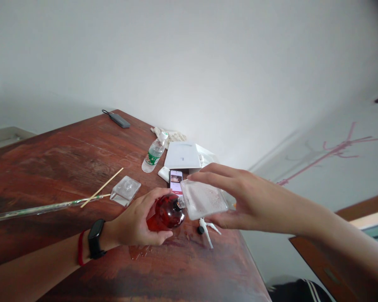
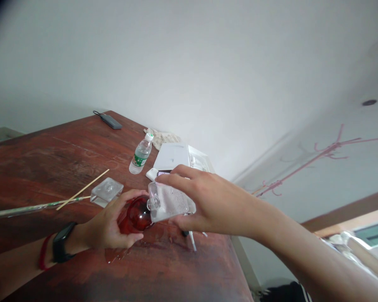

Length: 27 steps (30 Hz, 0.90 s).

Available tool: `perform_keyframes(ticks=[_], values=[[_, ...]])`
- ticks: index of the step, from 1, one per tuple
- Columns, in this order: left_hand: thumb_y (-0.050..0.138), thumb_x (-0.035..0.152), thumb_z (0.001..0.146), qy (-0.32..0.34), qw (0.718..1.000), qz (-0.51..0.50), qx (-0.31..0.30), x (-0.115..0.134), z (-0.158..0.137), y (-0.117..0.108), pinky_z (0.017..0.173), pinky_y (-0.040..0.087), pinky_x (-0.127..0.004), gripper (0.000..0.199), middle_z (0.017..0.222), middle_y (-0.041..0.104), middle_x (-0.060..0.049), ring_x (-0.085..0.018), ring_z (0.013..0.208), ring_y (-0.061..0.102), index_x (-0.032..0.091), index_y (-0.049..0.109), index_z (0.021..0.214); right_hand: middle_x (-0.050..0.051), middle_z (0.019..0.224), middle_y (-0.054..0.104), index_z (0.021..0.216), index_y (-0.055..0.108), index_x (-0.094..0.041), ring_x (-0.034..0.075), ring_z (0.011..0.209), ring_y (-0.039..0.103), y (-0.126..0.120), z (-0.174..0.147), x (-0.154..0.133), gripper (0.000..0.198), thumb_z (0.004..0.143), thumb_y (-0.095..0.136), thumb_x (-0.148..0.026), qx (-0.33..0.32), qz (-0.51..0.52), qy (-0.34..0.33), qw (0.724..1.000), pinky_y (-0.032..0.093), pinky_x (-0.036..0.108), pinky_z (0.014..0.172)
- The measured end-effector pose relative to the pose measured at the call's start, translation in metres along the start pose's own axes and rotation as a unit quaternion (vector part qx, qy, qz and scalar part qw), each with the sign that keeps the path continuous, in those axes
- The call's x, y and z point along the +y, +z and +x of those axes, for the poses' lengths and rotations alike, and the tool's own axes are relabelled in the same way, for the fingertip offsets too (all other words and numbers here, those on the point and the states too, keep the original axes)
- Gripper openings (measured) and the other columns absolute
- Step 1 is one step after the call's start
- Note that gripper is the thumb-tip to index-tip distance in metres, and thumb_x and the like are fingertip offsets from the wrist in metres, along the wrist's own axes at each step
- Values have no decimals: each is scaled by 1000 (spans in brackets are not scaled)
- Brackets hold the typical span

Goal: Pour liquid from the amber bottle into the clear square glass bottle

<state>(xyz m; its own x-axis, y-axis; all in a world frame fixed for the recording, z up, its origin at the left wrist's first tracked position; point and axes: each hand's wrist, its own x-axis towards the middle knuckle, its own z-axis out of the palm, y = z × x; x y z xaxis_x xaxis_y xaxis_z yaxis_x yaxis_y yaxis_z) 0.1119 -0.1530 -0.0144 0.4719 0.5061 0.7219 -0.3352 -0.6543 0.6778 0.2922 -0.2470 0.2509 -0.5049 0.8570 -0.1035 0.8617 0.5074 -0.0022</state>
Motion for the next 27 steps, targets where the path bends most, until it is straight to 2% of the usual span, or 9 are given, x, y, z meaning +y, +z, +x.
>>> perform_keyframes(ticks=[7,14,22,27], values=[[91,24,73,-19,1000,-9,-6,-3,-1,0,110,61,-47,94,141,69,-14,-33,124,73,24,46,156,11,138,72,155,58,-31,29,112,76,-3,2,-4,66,94,82,-34,-17,-20,7,1000,63,41,95],[89,22,76,-4,1000,-21,-2,-3,-1,0,114,59,-48,94,145,69,-14,-33,128,72,26,44,157,12,139,71,155,57,-31,30,113,76,-5,5,-7,67,94,83,-35,-27,-29,5,999,63,43,97],[90,23,75,-3,1000,-9,0,-1,-1,-1,110,61,-45,94,143,69,-13,-32,124,74,27,44,157,13,143,69,157,56,-30,33,117,75,-11,8,-11,66,97,80,-40,-51,-51,12,997,63,46,96],[89,21,74,5,1000,-19,1,0,0,-1,111,60,-46,93,144,69,-13,-32,125,73,26,45,156,12,141,70,156,58,-31,32,115,75,-11,9,-12,65,95,82,-39,-42,-51,10,998,63,45,95]])
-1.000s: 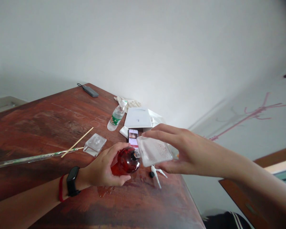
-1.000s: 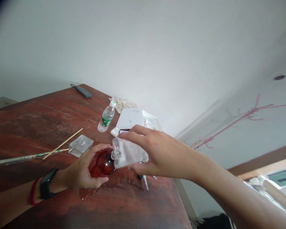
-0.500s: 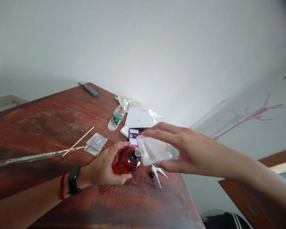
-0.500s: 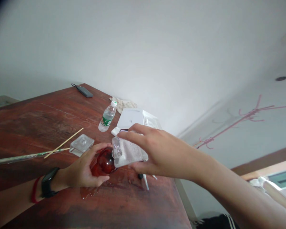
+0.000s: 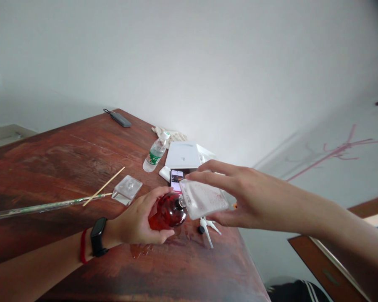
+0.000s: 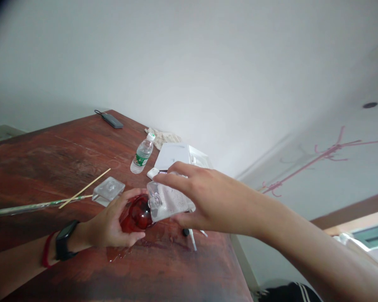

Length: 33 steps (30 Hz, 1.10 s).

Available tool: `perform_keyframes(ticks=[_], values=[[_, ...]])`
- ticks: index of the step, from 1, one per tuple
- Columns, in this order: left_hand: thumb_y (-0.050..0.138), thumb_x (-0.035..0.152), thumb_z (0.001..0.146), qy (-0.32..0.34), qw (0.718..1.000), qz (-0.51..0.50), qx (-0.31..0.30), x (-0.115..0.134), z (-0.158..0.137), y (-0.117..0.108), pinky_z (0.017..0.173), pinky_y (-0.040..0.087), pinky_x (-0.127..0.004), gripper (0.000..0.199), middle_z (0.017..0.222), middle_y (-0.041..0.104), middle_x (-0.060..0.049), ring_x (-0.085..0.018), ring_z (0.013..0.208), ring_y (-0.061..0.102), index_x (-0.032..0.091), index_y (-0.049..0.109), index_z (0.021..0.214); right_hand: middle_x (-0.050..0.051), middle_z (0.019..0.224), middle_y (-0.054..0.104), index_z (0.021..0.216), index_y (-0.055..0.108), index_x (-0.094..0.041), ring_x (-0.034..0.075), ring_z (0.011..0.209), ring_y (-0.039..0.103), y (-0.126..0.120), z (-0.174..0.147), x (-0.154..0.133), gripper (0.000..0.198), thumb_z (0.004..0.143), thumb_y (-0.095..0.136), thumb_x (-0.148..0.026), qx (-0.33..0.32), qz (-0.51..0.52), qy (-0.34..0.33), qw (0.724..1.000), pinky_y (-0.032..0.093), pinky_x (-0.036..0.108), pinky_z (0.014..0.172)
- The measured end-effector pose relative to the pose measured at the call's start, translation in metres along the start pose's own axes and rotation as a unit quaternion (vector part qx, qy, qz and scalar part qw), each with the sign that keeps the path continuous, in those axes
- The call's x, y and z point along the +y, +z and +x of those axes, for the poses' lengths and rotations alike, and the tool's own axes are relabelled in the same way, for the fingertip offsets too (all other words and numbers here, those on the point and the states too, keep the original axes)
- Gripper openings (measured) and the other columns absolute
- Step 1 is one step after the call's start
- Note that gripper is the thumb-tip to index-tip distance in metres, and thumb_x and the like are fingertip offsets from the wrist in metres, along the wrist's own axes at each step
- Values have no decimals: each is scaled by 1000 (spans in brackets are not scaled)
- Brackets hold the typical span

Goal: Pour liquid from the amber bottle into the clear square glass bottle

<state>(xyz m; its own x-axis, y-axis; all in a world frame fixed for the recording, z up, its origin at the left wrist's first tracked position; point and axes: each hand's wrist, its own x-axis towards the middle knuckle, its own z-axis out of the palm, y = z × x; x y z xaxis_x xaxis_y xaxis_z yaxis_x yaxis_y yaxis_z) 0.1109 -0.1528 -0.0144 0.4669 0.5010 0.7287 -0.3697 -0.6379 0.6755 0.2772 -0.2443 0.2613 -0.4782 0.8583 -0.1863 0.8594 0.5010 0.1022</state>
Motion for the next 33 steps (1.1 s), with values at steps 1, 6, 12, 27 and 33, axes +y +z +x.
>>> perform_keyframes(ticks=[1,6,12,27,33], values=[[89,21,75,2,1000,-2,0,0,0,0,112,60,-46,93,144,69,-13,-32,125,73,26,45,156,12,140,70,155,58,-31,32,115,75,0,0,0,65,95,82,-39,1,1,-2,1000,63,45,95],[90,22,75,8,1000,9,1,-2,0,0,112,60,-46,95,144,69,-13,-32,125,73,27,43,157,12,141,69,157,56,-29,31,114,75,0,1,0,64,98,79,-42,-9,-7,-9,1000,63,45,97],[90,28,76,-8,1000,-5,0,-5,-1,1,109,61,-47,94,143,69,-14,-33,124,73,26,43,158,11,141,69,156,57,-29,31,116,75,1,0,1,66,96,82,-35,-5,-9,2,1000,64,45,97],[90,23,74,-9,1000,-7,-8,-4,1,1,109,61,-45,94,141,69,-14,-32,121,74,27,47,157,13,142,67,147,59,-25,31,127,70,49,-18,30,65,89,86,-34,89,156,27,983,61,45,108],[89,22,74,-21,1000,1,-14,-2,-1,1,111,60,-47,92,140,68,-14,-32,122,73,25,47,156,10,137,67,145,57,-27,28,119,73,99,-28,43,68,84,88,-30,171,285,41,942,66,41,100]])
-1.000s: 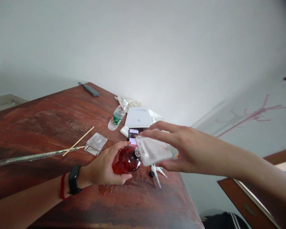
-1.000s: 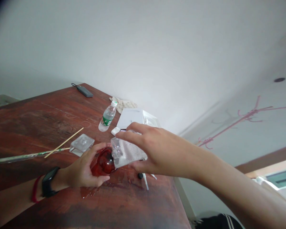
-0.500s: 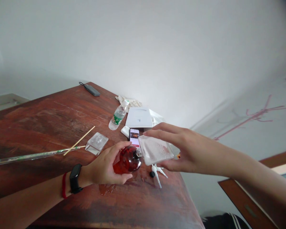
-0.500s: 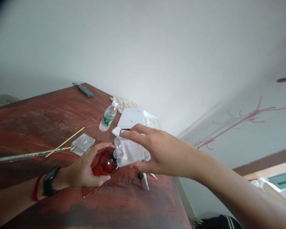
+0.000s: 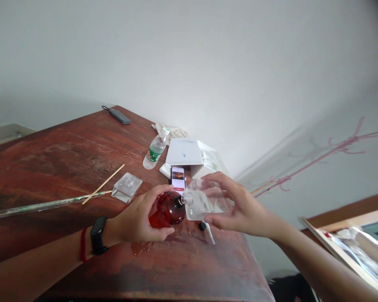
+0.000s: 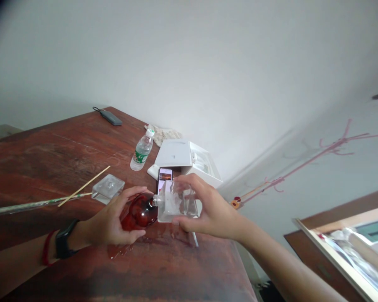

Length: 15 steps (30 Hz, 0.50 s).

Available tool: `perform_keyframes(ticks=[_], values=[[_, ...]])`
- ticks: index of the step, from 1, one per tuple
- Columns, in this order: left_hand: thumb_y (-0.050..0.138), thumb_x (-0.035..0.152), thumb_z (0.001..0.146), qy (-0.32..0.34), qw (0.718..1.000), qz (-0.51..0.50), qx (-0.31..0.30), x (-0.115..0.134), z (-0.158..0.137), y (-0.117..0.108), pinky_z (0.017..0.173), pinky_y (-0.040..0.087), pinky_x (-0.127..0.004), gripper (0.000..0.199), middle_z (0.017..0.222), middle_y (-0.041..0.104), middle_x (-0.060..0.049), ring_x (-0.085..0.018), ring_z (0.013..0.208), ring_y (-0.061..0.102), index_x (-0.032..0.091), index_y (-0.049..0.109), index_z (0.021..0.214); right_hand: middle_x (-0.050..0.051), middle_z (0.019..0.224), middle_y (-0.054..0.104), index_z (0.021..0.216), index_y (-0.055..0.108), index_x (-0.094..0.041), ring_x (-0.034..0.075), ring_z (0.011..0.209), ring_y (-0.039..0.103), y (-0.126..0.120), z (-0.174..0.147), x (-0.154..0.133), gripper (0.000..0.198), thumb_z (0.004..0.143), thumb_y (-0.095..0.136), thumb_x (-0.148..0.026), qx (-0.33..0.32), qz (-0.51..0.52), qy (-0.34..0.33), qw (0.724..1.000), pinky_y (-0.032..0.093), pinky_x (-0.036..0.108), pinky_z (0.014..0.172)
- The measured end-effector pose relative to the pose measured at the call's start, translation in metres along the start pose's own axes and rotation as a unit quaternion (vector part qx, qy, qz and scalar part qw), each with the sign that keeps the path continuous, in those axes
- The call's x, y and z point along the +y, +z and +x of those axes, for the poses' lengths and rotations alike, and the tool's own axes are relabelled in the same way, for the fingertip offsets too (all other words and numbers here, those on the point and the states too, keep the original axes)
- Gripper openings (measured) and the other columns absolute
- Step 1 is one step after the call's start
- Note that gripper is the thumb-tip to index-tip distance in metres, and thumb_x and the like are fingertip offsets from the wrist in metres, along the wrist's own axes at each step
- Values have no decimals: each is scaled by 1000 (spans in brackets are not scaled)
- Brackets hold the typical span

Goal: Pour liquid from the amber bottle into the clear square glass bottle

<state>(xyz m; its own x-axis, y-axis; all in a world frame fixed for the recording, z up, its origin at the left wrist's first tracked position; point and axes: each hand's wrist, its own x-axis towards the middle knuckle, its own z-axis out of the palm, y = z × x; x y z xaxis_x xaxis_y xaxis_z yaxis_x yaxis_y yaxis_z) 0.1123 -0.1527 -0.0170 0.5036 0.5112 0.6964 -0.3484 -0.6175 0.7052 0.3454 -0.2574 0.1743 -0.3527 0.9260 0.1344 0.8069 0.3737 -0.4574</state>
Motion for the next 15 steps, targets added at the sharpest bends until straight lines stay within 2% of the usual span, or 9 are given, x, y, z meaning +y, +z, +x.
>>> perform_keyframes(ticks=[5,8,11,13,15], values=[[88,23,75,-30,999,6,-11,0,-3,2,109,62,-47,91,141,68,-16,-32,121,74,23,47,156,10,141,65,148,57,-30,29,124,71,20,-17,26,70,85,88,-35,33,85,59,994,66,39,100],[88,22,76,-39,999,4,-17,-2,-3,1,112,60,-48,90,142,68,-15,-32,122,74,23,46,156,9,139,67,143,60,-32,29,123,71,38,-26,37,64,86,89,-39,75,173,101,977,63,42,103],[89,24,76,-45,999,3,-22,-7,-3,-1,113,58,-50,93,143,68,-14,-33,125,72,25,44,157,9,140,67,142,61,-34,29,118,72,64,-36,51,59,90,86,-47,116,298,134,938,65,41,95],[89,26,77,-41,999,8,-21,-10,-4,-3,115,57,-51,94,144,67,-14,-34,127,71,27,42,158,10,143,66,153,52,-38,29,114,74,85,-43,64,74,89,87,-51,150,358,155,908,66,41,89],[89,27,79,-35,999,16,-13,-12,-4,-4,117,55,-52,94,147,65,-14,-35,130,69,29,41,159,11,150,63,165,38,-42,30,114,74,109,-51,79,92,87,87,-53,174,406,168,881,65,44,90]])
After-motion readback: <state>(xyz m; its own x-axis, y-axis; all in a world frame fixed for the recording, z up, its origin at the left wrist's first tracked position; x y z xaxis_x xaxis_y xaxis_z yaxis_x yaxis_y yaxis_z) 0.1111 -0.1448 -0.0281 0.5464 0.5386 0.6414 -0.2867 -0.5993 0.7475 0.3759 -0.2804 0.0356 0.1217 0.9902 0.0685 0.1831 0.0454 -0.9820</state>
